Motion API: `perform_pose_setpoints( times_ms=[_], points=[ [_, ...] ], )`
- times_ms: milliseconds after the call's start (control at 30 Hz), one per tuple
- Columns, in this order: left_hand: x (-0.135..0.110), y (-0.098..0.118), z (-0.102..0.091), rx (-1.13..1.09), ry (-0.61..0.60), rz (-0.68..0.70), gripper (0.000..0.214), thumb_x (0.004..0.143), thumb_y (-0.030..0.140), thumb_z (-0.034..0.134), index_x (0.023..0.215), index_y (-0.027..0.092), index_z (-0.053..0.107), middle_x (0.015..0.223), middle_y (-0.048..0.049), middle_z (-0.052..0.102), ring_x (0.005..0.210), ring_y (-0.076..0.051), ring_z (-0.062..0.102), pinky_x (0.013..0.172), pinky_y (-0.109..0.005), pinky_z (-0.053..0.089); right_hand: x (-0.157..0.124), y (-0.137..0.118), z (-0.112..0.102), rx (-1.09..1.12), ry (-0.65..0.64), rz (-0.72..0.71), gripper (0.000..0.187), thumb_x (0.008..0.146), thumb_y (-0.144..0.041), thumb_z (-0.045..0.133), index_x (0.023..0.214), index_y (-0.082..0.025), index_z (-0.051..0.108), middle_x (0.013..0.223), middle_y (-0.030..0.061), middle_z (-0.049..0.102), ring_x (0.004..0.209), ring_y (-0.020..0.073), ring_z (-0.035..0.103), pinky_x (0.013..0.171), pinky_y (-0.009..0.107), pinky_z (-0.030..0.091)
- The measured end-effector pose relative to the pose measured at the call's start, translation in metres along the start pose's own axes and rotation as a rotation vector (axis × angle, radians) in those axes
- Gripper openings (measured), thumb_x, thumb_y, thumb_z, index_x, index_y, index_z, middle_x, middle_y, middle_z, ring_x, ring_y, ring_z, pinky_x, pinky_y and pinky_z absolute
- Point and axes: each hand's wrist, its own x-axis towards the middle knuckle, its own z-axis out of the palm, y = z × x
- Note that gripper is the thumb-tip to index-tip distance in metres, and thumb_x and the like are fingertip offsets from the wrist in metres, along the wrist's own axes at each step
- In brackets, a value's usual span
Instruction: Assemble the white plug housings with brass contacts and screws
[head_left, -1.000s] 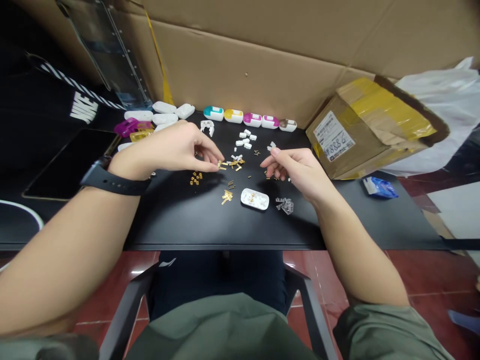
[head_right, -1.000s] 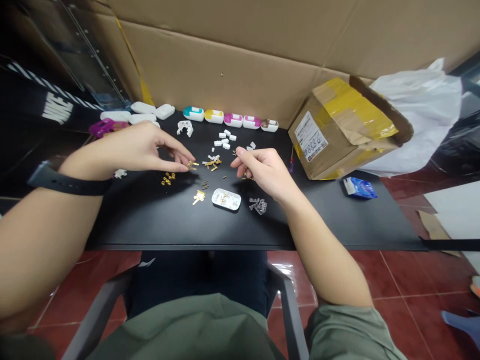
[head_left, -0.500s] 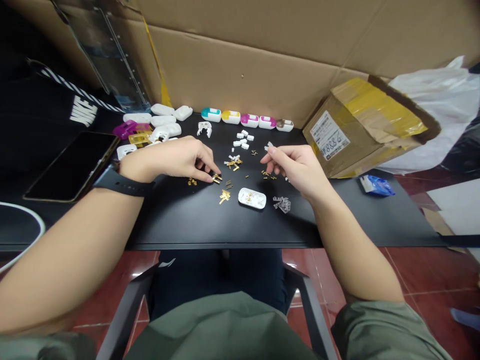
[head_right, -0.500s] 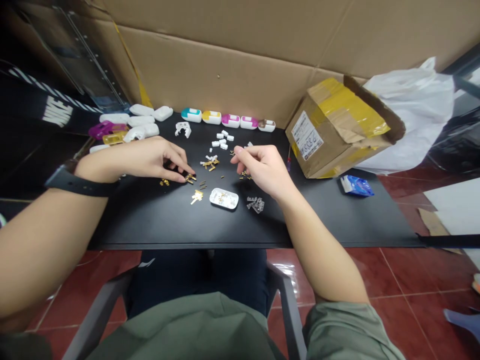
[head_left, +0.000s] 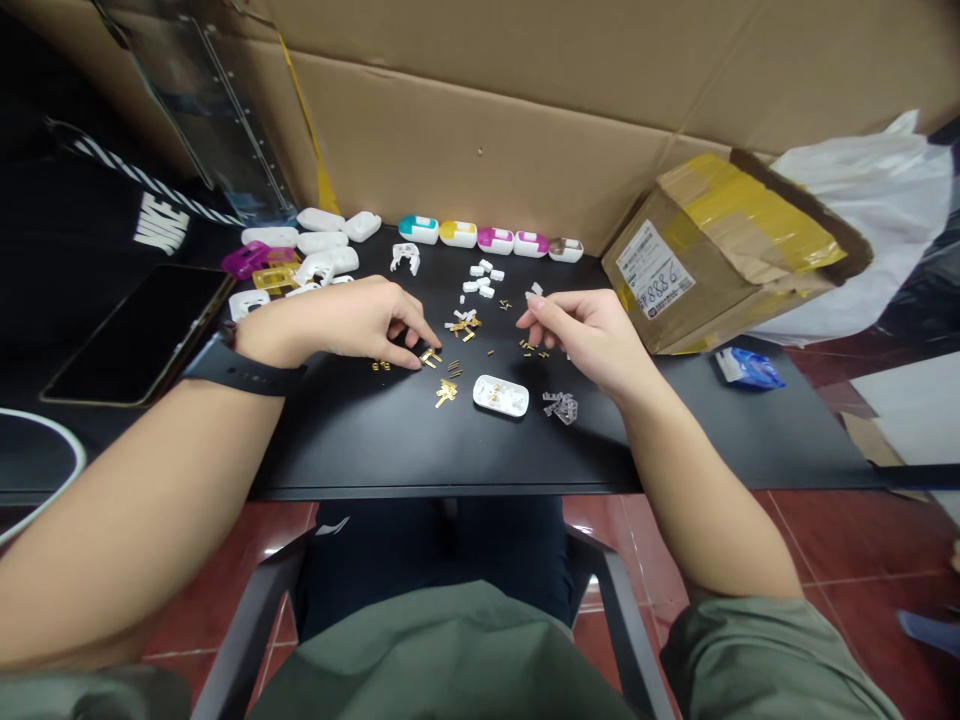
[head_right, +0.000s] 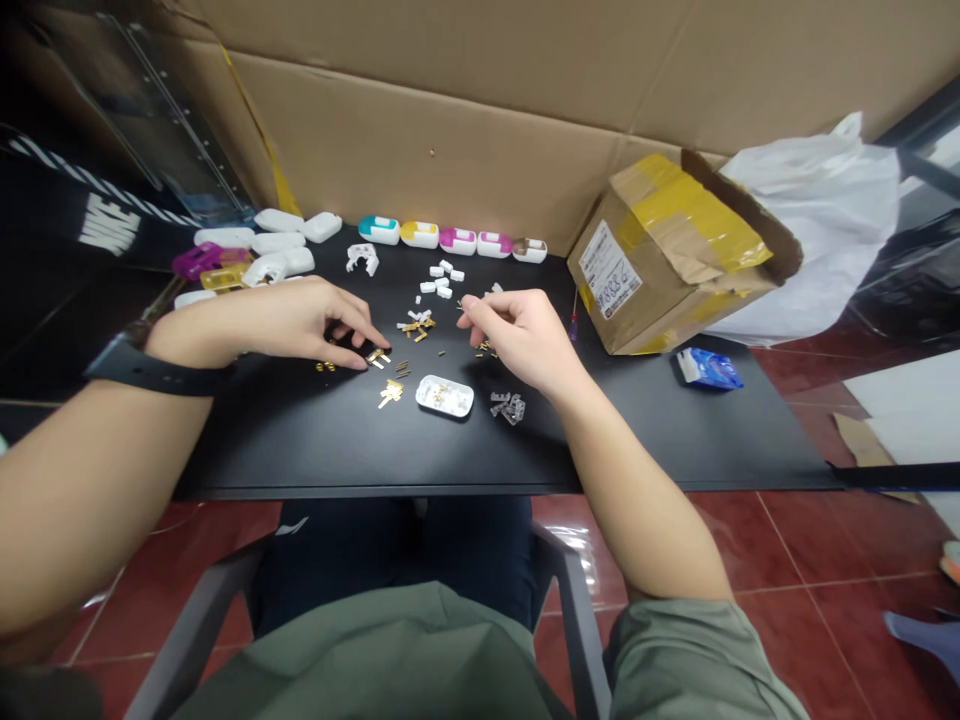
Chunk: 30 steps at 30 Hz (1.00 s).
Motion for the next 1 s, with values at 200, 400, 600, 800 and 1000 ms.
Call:
perform_pose_setpoints(
  times_ms=[200,400,600,800,1000],
  points=[
    [-0.012,0.001,-0.014,0.003,0.178,-0.006,0.05,0.085,0.057,0.087,0.128,0.033,0.087,0.084,0.0012,0.08,0.068,-0.016,0.067,0.061,-0.027,0.046,0.001,0.0,-0.002,-0.03,0.021,-0.032,0.047,0.103,-0.06,0.072,0.084,-0.02,0.085,0.073,0.0043,0.074,0.066,0.0153,0.056,0.064,0.033,0.041],
    [-0.022,-0.001,-0.027,0.144,0.693,-0.126,0.021,0.097,0.043,0.075,0.107,0.028,0.086,0.088,0.0062,0.081,0.073,-0.012,0.06,0.076,-0.031,0.05,0.006,0.002,-0.011,-0.043,0.151,-0.104,0.041,0.101,-0.056,0.074,0.083,-0.02,0.082,0.071,0.0044,0.073,0.064,0.0158,0.058,0.062,0.032,0.044],
    [-0.027,-0.01,-0.03,0.141,0.497,-0.178,0.03,0.093,0.047,0.07,0.104,0.026,0.087,0.098,-0.0004,0.086,0.081,-0.018,0.071,0.081,-0.034,0.052,0.012,0.008,-0.019,-0.092,0.231,-0.16,0.029,0.1,-0.042,0.073,0.083,-0.02,0.081,0.069,0.0031,0.074,0.062,0.0153,0.061,0.063,0.031,0.045],
    [-0.023,-0.019,-0.024,0.2,0.398,-0.193,0.035,0.092,0.051,0.065,0.103,0.026,0.087,0.103,-0.0045,0.088,0.091,-0.025,0.079,0.084,-0.035,0.054,0.016,0.014,-0.021,-0.103,0.256,-0.109,0.023,0.094,-0.04,0.075,0.084,-0.019,0.081,0.069,0.0033,0.075,0.065,0.0173,0.066,0.065,0.032,0.049],
    [-0.007,-0.01,-0.007,0.185,0.543,-0.1,0.028,0.094,0.046,0.066,0.099,0.027,0.085,0.1,-0.0054,0.086,0.088,-0.025,0.076,0.085,-0.037,0.055,0.019,0.019,-0.022,-0.149,0.232,-0.096,0.021,0.09,-0.04,0.073,0.086,-0.02,0.079,0.075,0.0039,0.077,0.067,0.0181,0.066,0.067,0.032,0.05]
  ],
)
